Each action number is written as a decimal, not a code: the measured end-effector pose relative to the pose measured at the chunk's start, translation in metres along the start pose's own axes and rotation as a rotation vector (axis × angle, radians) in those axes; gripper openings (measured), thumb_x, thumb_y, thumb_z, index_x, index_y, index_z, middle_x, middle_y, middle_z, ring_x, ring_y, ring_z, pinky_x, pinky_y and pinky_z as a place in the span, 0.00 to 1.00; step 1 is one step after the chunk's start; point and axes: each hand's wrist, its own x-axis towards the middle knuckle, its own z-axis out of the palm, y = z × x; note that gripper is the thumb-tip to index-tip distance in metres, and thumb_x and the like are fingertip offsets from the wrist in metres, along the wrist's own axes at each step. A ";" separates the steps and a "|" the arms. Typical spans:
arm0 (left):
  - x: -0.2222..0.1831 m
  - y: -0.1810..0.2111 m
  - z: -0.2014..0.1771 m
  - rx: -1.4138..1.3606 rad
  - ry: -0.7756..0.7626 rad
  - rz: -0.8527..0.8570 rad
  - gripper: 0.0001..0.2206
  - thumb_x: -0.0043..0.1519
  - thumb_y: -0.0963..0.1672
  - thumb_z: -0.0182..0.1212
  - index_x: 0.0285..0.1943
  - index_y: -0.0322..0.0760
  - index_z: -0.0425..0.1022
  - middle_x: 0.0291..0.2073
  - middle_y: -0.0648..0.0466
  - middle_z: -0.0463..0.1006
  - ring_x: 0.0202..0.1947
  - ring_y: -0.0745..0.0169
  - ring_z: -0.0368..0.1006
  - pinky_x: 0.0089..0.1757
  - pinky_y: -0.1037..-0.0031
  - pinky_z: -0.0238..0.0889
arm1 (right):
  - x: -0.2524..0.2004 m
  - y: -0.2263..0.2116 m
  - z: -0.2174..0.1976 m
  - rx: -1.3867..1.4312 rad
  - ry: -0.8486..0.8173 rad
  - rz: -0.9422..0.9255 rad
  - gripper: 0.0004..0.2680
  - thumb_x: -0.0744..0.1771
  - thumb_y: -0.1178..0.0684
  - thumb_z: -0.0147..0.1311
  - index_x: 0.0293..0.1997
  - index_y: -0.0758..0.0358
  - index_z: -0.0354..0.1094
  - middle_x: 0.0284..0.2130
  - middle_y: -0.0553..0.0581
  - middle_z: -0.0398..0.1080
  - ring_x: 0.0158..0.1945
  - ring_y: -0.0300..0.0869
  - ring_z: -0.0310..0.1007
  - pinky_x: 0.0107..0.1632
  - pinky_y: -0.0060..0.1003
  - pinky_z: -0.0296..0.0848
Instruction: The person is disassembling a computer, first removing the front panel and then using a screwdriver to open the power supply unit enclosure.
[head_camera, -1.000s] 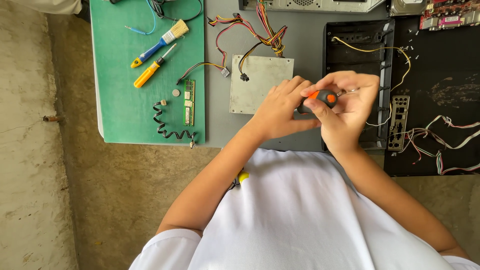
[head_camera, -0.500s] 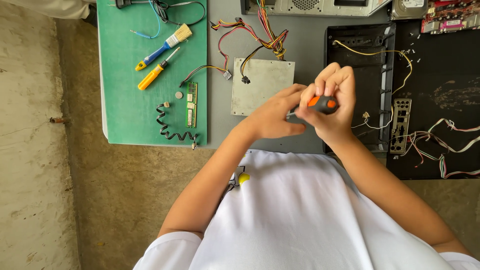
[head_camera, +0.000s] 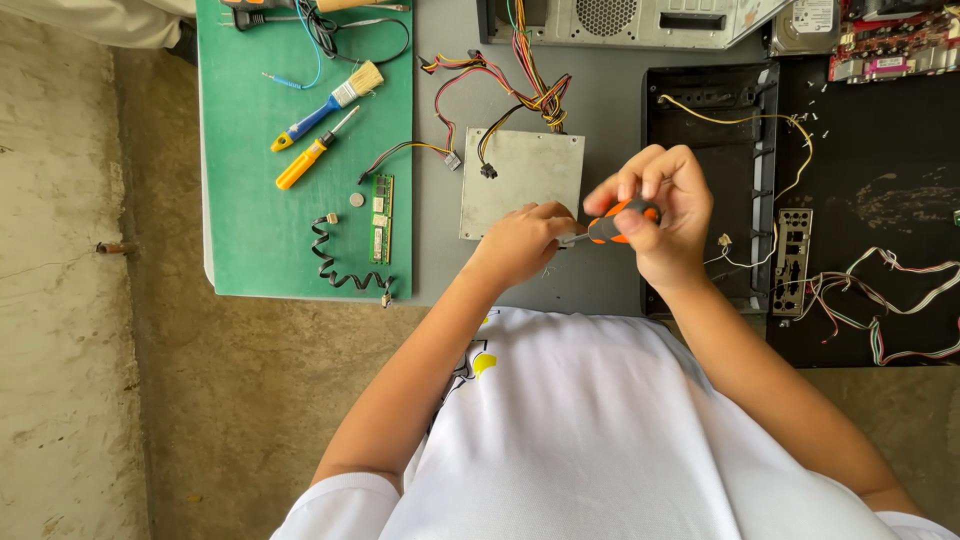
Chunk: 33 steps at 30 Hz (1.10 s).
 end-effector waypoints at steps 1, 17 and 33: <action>0.000 -0.008 0.007 0.162 -0.030 -0.032 0.14 0.57 0.39 0.58 0.50 0.48 0.74 0.47 0.60 0.72 0.44 0.58 0.73 0.44 0.65 0.70 | -0.001 -0.001 0.002 -0.026 0.043 0.043 0.12 0.62 0.54 0.58 0.34 0.62 0.52 0.30 0.59 0.62 0.41 0.55 0.76 0.43 0.39 0.74; -0.002 -0.048 0.049 0.033 0.281 -0.046 0.13 0.51 0.48 0.68 0.45 0.59 0.76 0.45 0.71 0.67 0.42 0.69 0.63 0.43 0.73 0.59 | 0.007 -0.003 0.011 -0.057 0.070 -0.072 0.15 0.61 0.66 0.59 0.32 0.62 0.47 0.27 0.56 0.52 0.20 0.48 0.72 0.23 0.31 0.69; 0.001 -0.057 0.054 -0.148 0.264 -0.054 0.15 0.50 0.46 0.70 0.46 0.55 0.76 0.46 0.63 0.69 0.45 0.61 0.65 0.49 0.70 0.57 | -0.011 -0.004 -0.016 -0.068 0.111 0.129 0.17 0.64 0.41 0.58 0.31 0.55 0.48 0.30 0.49 0.55 0.48 0.55 0.75 0.48 0.38 0.74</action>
